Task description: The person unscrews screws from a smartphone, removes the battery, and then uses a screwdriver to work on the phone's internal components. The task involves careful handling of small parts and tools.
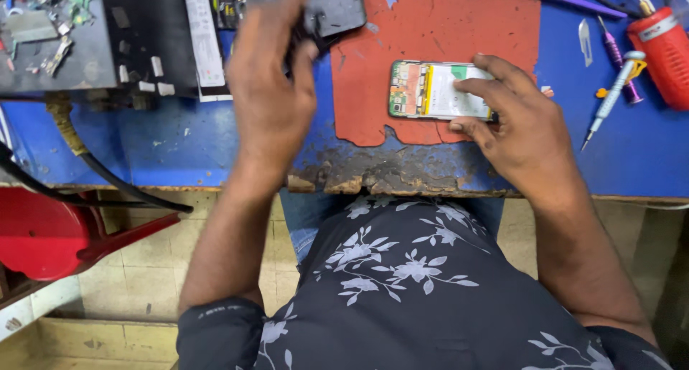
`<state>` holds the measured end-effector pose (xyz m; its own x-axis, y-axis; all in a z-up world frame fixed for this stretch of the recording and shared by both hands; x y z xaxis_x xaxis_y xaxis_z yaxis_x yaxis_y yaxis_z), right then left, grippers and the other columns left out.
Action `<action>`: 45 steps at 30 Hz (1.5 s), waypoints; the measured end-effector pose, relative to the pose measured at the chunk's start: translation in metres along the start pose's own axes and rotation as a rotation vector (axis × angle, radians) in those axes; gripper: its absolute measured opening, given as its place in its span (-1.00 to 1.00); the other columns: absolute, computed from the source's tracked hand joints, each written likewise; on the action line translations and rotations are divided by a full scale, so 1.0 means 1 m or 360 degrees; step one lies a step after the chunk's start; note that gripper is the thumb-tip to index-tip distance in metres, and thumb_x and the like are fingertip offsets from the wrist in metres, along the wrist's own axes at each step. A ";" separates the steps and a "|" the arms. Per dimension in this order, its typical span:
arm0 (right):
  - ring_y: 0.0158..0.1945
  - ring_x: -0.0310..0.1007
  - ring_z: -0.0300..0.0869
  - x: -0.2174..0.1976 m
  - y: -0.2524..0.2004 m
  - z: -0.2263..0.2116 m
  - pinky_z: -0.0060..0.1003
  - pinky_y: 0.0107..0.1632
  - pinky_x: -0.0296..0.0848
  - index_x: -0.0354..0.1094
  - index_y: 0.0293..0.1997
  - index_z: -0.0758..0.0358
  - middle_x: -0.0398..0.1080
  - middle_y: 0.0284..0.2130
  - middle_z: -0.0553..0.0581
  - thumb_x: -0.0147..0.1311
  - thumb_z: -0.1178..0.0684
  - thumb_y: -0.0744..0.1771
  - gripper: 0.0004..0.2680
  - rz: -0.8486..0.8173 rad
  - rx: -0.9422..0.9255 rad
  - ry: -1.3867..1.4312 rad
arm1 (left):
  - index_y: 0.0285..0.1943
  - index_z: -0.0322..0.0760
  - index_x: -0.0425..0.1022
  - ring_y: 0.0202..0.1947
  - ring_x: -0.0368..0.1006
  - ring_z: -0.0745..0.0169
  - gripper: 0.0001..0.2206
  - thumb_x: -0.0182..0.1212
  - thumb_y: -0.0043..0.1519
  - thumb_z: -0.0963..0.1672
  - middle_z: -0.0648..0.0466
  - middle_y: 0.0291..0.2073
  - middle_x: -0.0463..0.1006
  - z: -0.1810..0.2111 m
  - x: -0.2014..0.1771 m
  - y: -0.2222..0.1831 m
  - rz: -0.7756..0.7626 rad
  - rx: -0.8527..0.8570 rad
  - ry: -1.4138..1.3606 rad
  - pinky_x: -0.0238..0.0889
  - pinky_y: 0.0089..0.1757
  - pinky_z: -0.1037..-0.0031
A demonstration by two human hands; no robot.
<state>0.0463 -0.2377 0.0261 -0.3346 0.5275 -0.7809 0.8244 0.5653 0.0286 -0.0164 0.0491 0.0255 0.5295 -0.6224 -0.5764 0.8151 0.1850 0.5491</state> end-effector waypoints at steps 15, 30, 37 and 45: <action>0.23 0.49 0.02 0.000 -0.001 0.000 -0.28 -0.04 0.57 0.45 0.16 0.23 0.31 0.32 0.29 0.37 0.15 0.29 -0.68 0.0033 -0.0089 0.0068 | 0.11 -0.43 0.45 -0.07 0.41 -0.01 -0.72 0.14 0.21 -0.25 -0.05 -0.14 0.45 -0.047 0.006 0.023 -0.0348 0.0638 0.1013 0.33 -0.02 0.26; -0.19 0.47 -0.03 -0.043 -0.003 0.048 -0.22 -0.11 0.44 0.47 0.17 0.31 0.47 -0.09 0.21 0.22 0.29 0.42 -0.81 0.0294 -0.0148 -0.0527 | -0.03 -0.48 0.47 -0.04 0.42 -0.13 -0.77 0.17 0.16 -0.39 -0.10 -0.13 0.45 -0.022 -0.009 0.018 -0.0175 0.0349 0.0535 0.32 -0.04 0.19; 0.15 0.38 0.14 -0.038 0.020 0.005 0.02 0.20 0.36 0.34 0.20 0.35 0.44 0.06 0.28 0.38 0.09 0.23 -0.56 0.0003 -0.0619 -0.0486 | 0.00 -0.42 0.53 -0.22 0.52 0.11 -0.81 0.13 0.29 -0.38 -0.04 -0.18 0.55 -0.003 0.006 -0.007 -0.0070 0.0006 -0.0086 0.38 -0.21 0.39; 0.08 0.35 0.18 -0.022 0.029 -0.004 0.02 0.10 0.39 0.20 0.38 0.34 0.43 -0.01 0.27 0.47 0.00 0.11 -0.30 -0.0305 -0.0407 -0.0447 | 0.30 -0.43 0.36 0.16 0.41 0.30 -0.78 0.11 0.52 -0.21 -0.01 0.12 0.44 0.038 0.045 -0.065 -0.0114 -0.0842 -0.1383 0.33 0.22 0.48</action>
<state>0.0763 -0.2306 0.0467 -0.3042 0.2245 -0.9258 0.6080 0.7939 -0.0073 -0.0547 -0.0202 -0.0136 0.2932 -0.9430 0.1572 0.9491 0.3069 0.0711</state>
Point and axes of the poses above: each hand's wrist, its own y-axis towards the middle knuckle, its own x-axis out of the palm, z = x × y, the point moved 2 cm from there along y, towards the middle knuckle
